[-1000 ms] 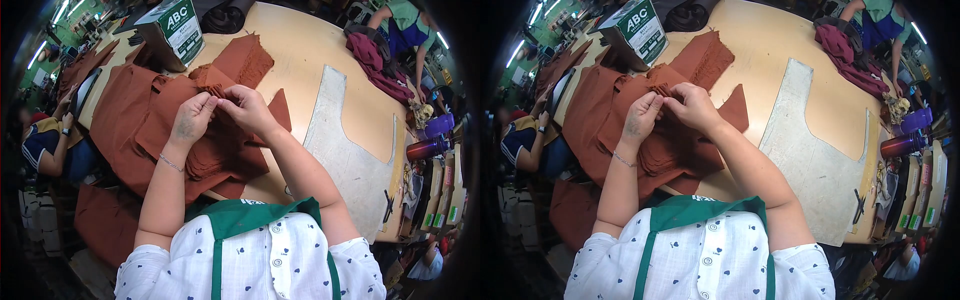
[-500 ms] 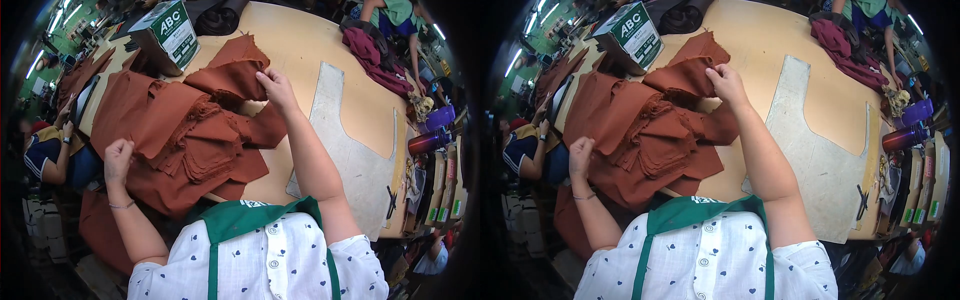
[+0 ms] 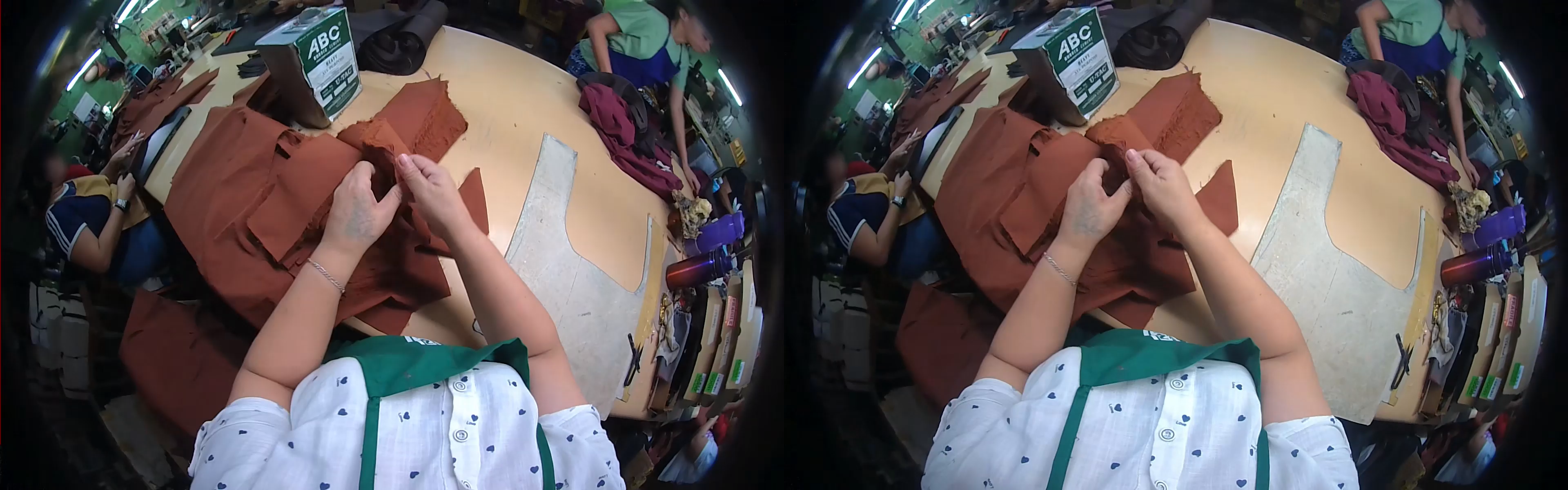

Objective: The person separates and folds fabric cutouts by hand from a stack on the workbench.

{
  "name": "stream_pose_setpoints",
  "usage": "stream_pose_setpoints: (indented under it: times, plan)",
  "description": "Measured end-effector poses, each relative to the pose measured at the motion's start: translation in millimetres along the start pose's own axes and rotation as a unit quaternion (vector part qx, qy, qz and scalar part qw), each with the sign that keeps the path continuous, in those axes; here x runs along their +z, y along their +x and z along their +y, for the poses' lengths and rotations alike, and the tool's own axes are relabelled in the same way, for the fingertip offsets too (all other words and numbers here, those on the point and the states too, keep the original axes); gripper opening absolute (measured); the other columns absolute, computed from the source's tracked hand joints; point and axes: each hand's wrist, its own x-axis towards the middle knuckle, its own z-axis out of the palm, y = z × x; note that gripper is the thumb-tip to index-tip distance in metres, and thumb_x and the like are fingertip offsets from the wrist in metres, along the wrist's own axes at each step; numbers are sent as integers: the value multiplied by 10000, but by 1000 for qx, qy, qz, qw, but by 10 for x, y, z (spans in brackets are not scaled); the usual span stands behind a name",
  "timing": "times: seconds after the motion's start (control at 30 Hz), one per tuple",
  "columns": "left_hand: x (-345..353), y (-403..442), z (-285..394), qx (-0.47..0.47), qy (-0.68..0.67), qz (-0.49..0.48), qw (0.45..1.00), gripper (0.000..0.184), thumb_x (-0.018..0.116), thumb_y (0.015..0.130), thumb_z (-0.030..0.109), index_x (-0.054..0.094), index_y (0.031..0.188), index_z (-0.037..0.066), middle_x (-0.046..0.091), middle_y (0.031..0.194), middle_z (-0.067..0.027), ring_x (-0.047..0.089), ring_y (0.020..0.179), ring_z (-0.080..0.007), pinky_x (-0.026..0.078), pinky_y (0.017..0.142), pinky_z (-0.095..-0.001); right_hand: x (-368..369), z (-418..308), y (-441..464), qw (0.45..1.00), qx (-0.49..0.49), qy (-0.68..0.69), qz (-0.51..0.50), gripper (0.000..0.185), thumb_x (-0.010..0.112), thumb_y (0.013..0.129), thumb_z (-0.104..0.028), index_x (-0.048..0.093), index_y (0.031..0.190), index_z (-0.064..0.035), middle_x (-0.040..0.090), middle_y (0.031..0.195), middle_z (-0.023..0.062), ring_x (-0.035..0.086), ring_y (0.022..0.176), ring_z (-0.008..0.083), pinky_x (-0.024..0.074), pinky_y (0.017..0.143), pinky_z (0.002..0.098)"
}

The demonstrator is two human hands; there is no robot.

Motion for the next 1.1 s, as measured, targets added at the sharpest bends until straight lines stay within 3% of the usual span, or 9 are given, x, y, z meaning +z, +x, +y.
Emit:
stream_pose_setpoints:
  times: [0.03, 0.13, 0.23, 0.37, 0.47, 0.57, 0.83, 0.97, 1.1]
  plan:
    - [25, 8, 17, 38, 62, 22, 997, 238, 632, 783, 196, 526, 799, -17, 558, 678, -131, 549, 592, -134, 453, 568, -289, -8, 17, -17, 1000, 9, 10, 16, 338, 466, 904, -317, 585, 902, 0, 528, 694, -7, 463, 595, 54, 396, 539, 197]
    - [28, 20, -27, -2, -36, 30, 999, 224, 602, 800, 176, 502, 739, -15, 493, 587, -118, 497, 529, -118, 420, 518, -283, 1, -33, -81, 995, 51, 77, 32, 481, 424, 902, -424, 582, 980, 23, 571, 774, 32, 514, 685, 78, 436, 629, 214]
    - [-120, 23, 16, -106, -60, -35, 992, 221, 587, 795, 168, 509, 695, -13, 557, 631, -176, 521, 574, -352, 429, 554, -373, 3, -31, -57, 994, 60, 70, 52, 475, 429, 899, -428, 584, 975, 15, 566, 775, 21, 512, 692, 74, 435, 625, 205]
    - [-104, -11, -32, -99, -139, 1, 985, 219, 595, 809, 163, 526, 686, -4, 524, 577, -116, 471, 513, -179, 409, 524, -324, 10, 16, -45, 996, 58, 56, 34, 459, 452, 889, -429, 590, 956, 4, 560, 763, 9, 501, 689, 61, 429, 616, 192]
    - [-54, -20, -155, -116, -169, -20, 979, 228, 597, 839, 182, 530, 689, 23, 484, 574, 40, 413, 535, -34, 346, 477, -194, 6, 14, -30, 998, 52, 36, 14, 412, 502, 874, -387, 591, 955, 6, 562, 754, 6, 499, 668, 55, 428, 610, 188]
    - [-113, -11, -63, -141, -265, -57, 952, 210, 562, 853, 180, 560, 748, -2, 530, 608, -37, 493, 568, -111, 419, 552, -264, -16, 5, -16, 999, 33, -3, -12, 351, 567, 850, -313, 589, 961, 19, 585, 770, 22, 520, 678, 65, 440, 618, 199]
    - [-165, -7, -125, -36, -250, -151, 956, 239, 408, 927, 166, 558, 866, -9, 564, 737, -19, 512, 678, -62, 431, 612, -207, -87, -43, 7, 995, 10, -65, -77, 315, 625, 812, -224, 581, 978, 40, 620, 817, 66, 553, 722, 85, 461, 650, 231]
    - [-158, 3, -41, -86, -221, -147, 960, 212, 449, 886, 133, 498, 754, -26, 522, 687, -137, 546, 639, -207, 443, 598, -297, -105, -35, 6, 964, -95, -249, -26, 223, 601, 798, -172, 593, 887, 32, 616, 777, 116, 585, 716, 189, 472, 665, 297]
    - [-219, 30, 88, 63, -81, -58, 993, 195, 480, 847, 103, 483, 696, -20, 491, 648, -150, 527, 607, -229, 423, 575, -332, -122, -32, 50, 877, -253, -399, 87, 170, 576, 774, -155, 594, 783, 14, 593, 744, 169, 565, 751, 314, 460, 687, 365]
